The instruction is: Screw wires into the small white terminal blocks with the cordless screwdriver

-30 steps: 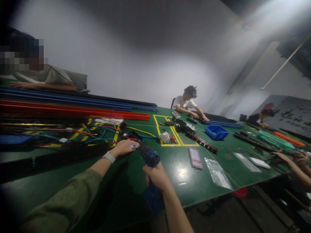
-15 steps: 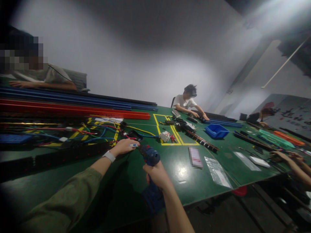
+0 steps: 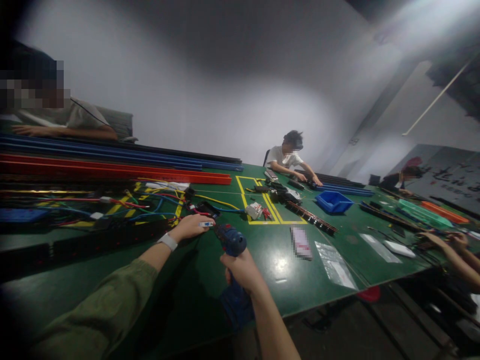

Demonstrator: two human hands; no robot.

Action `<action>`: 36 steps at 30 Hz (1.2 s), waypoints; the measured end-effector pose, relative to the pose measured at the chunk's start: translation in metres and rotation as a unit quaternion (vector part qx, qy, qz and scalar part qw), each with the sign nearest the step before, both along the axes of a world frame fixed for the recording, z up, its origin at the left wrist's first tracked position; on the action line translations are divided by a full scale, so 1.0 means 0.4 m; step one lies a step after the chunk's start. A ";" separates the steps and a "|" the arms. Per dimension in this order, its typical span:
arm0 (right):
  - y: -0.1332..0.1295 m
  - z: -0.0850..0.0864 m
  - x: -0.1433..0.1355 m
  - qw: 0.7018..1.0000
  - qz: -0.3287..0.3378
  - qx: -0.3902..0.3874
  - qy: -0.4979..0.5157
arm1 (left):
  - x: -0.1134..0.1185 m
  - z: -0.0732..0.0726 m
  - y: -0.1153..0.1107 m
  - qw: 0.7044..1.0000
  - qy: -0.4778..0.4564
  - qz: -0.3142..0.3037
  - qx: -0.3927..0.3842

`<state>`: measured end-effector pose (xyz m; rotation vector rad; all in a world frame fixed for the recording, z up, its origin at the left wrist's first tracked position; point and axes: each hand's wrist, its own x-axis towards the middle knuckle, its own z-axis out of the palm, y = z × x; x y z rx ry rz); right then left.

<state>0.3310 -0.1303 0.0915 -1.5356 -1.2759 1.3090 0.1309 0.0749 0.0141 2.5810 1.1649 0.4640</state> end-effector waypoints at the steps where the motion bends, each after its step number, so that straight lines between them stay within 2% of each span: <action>1: 0.000 0.001 0.000 1.000 0.001 0.000 0.002 | 0.000 0.000 0.001 1.000 0.001 -0.001 -0.001; 17: -0.002 0.016 -0.008 1.000 -0.002 -0.021 -0.007 | -0.002 -0.004 0.003 1.000 -0.003 0.006 -0.010; 27: 0.000 0.007 -0.007 1.000 -0.003 -0.004 -0.011 | 0.000 -0.001 0.003 1.000 0.004 -0.001 -0.006; 36: -0.004 0.022 -0.013 1.000 -0.001 -0.007 -0.020 | 0.000 0.000 -0.001 1.000 0.003 0.000 0.005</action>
